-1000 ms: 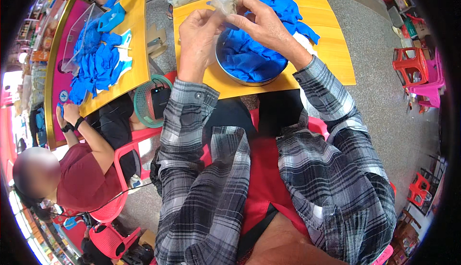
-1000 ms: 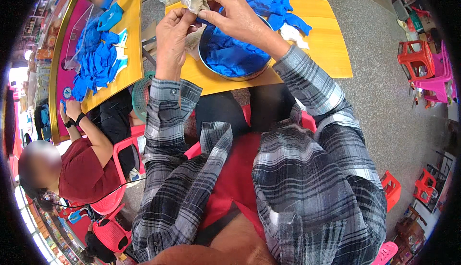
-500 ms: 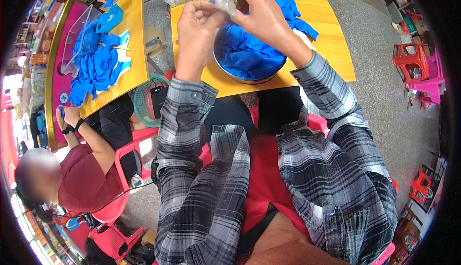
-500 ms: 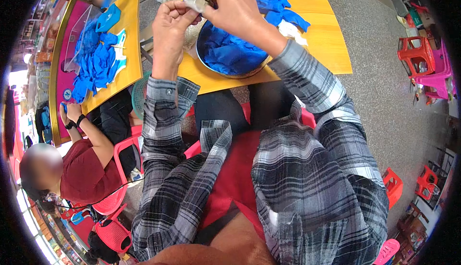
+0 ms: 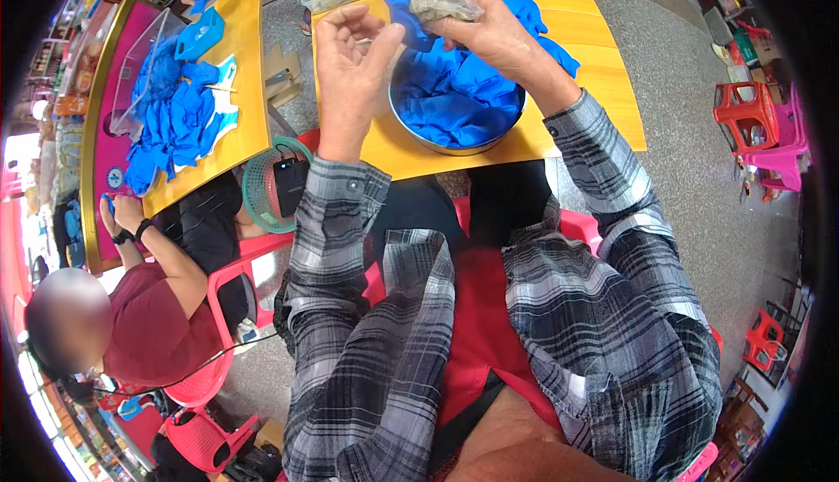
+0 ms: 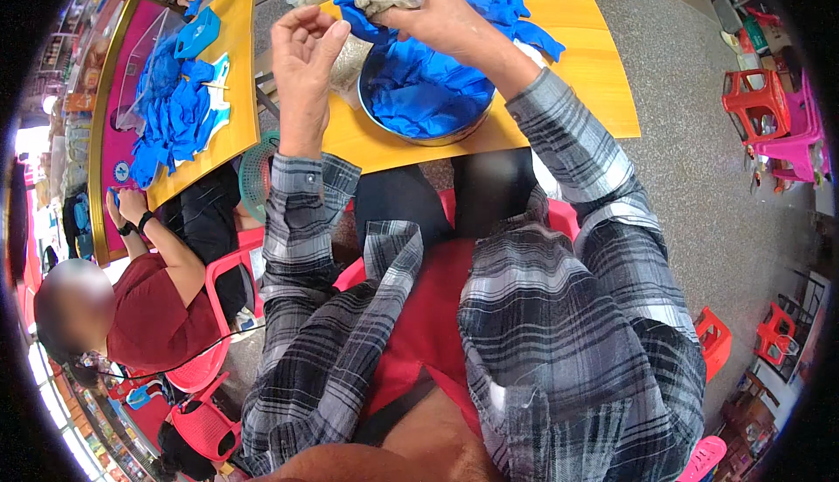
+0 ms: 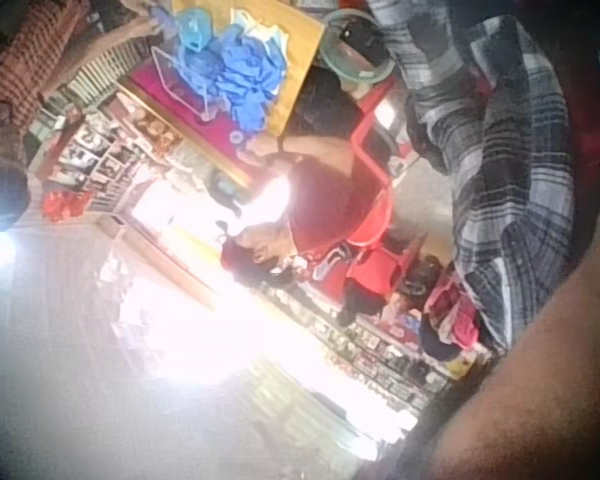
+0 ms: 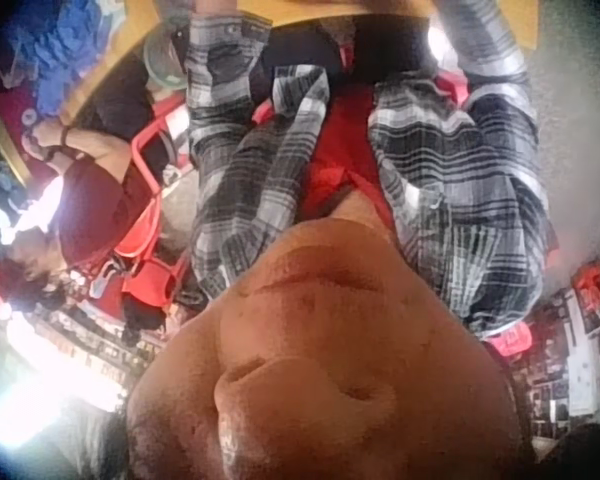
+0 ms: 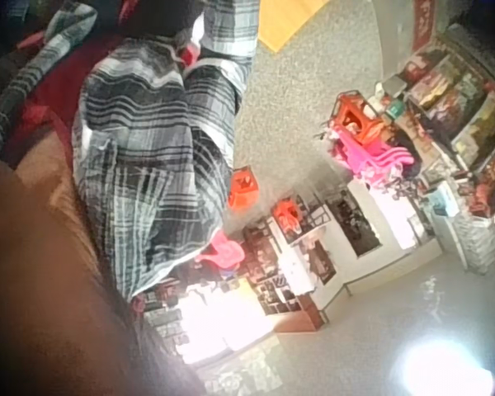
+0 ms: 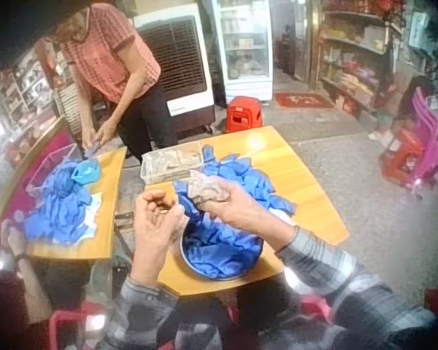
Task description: Assembling shoe components by inserting filler material into blue fabric pouches.
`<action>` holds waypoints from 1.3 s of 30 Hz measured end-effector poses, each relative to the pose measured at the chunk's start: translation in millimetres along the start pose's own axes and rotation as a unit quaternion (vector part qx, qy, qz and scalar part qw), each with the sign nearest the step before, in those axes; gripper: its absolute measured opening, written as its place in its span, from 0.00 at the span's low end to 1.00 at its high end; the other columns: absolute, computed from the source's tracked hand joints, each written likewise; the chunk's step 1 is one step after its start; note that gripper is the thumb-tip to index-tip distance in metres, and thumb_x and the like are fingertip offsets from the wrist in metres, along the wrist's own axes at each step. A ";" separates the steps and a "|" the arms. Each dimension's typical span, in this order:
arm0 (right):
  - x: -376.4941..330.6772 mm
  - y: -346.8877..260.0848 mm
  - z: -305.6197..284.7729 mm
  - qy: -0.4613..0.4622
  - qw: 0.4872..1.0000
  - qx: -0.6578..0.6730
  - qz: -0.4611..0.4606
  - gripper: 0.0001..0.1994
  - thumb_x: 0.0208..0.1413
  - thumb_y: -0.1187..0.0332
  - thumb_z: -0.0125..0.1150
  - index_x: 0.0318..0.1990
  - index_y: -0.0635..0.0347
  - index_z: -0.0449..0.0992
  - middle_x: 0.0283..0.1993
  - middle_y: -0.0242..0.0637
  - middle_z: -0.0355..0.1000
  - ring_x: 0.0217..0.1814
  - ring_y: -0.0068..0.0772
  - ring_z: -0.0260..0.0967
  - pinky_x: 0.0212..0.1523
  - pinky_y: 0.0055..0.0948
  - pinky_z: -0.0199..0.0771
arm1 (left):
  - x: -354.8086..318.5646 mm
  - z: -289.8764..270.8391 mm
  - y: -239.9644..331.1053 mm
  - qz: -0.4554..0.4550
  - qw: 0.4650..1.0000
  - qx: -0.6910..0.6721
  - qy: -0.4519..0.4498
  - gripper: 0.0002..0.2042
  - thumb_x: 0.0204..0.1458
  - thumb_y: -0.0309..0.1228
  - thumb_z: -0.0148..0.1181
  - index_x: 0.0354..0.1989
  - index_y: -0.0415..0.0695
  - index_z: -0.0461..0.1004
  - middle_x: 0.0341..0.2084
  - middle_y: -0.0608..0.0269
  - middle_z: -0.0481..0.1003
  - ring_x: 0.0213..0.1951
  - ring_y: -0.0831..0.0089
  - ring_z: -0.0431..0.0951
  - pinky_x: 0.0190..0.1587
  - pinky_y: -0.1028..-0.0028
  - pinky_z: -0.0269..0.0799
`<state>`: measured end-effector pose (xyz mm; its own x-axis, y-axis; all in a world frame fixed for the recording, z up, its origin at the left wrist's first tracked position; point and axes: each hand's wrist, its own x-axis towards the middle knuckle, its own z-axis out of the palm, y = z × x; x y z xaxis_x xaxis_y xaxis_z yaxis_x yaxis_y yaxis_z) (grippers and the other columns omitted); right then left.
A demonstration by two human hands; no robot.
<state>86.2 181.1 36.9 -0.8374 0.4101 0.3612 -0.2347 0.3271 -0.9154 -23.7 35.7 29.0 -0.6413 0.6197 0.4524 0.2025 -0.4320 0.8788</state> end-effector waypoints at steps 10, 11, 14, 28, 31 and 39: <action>4.5 7.3 6.2 0.031 0.991 -0.079 -0.108 0.21 0.54 0.56 0.64 0.52 0.56 0.75 0.39 0.33 0.75 0.38 0.23 0.71 0.37 0.20 0.72 | -5.7 -6.5 -17.7 -0.145 0.987 -0.039 -0.053 0.13 0.55 0.27 0.61 0.47 0.37 0.71 0.39 0.61 0.76 0.38 0.76 0.78 0.38 0.75 0.79; 5.2 7.0 3.5 0.029 0.991 -0.079 -0.108 0.21 0.54 0.56 0.64 0.52 0.56 0.75 0.39 0.33 0.75 0.38 0.23 0.71 0.37 0.20 0.72 | -6.7 -4.0 -17.7 -0.149 0.985 -0.062 -0.056 0.12 0.57 0.29 0.58 0.46 0.37 0.71 0.39 0.61 0.76 0.38 0.76 0.78 0.39 0.74 0.80; 5.3 4.2 -3.9 -0.014 0.997 -0.069 0.020 0.23 0.53 0.53 0.65 0.53 0.55 0.74 0.41 0.33 0.75 0.41 0.24 0.73 0.39 0.20 0.73 | -8.3 -5.1 -17.9 -0.159 0.981 -0.097 -0.050 0.12 0.60 0.33 0.54 0.45 0.37 0.72 0.38 0.61 0.77 0.38 0.75 0.78 0.39 0.72 0.80; 5.2 5.4 4.5 -0.007 0.992 -0.122 -0.007 0.18 0.53 0.60 0.67 0.48 0.59 0.76 0.36 0.31 0.75 0.33 0.17 0.67 0.33 0.20 0.69 | -10.5 -4.4 -19.2 -0.106 0.994 -0.010 -0.007 0.14 0.64 0.37 0.46 0.44 0.37 0.68 0.34 0.59 0.76 0.34 0.73 0.79 0.37 0.72 0.81; 6.1 12.9 8.6 -0.016 0.997 -0.074 -0.032 0.17 0.53 0.62 0.66 0.47 0.59 0.76 0.35 0.31 0.74 0.33 0.18 0.67 0.32 0.21 0.68 | -10.6 1.9 -17.9 -0.068 0.996 0.042 0.029 0.14 0.63 0.34 0.49 0.48 0.35 0.63 0.44 0.53 0.70 0.38 0.71 0.77 0.36 0.72 0.81; 7.6 17.7 14.8 0.027 0.994 -0.104 -0.008 0.16 0.53 0.63 0.65 0.47 0.59 0.75 0.35 0.30 0.74 0.35 0.18 0.68 0.32 0.21 0.68 | -9.2 -7.6 -24.5 0.076 0.950 0.299 0.047 0.11 0.50 0.32 0.64 0.35 0.38 0.71 0.48 0.46 0.65 0.53 0.56 0.67 0.53 0.62 0.68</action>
<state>68.3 177.4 20.8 -0.8049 0.4473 0.3899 -0.1357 0.5009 -0.8548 -28.3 35.6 2.2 -0.6285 0.5068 0.5899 0.6643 -0.0446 0.7461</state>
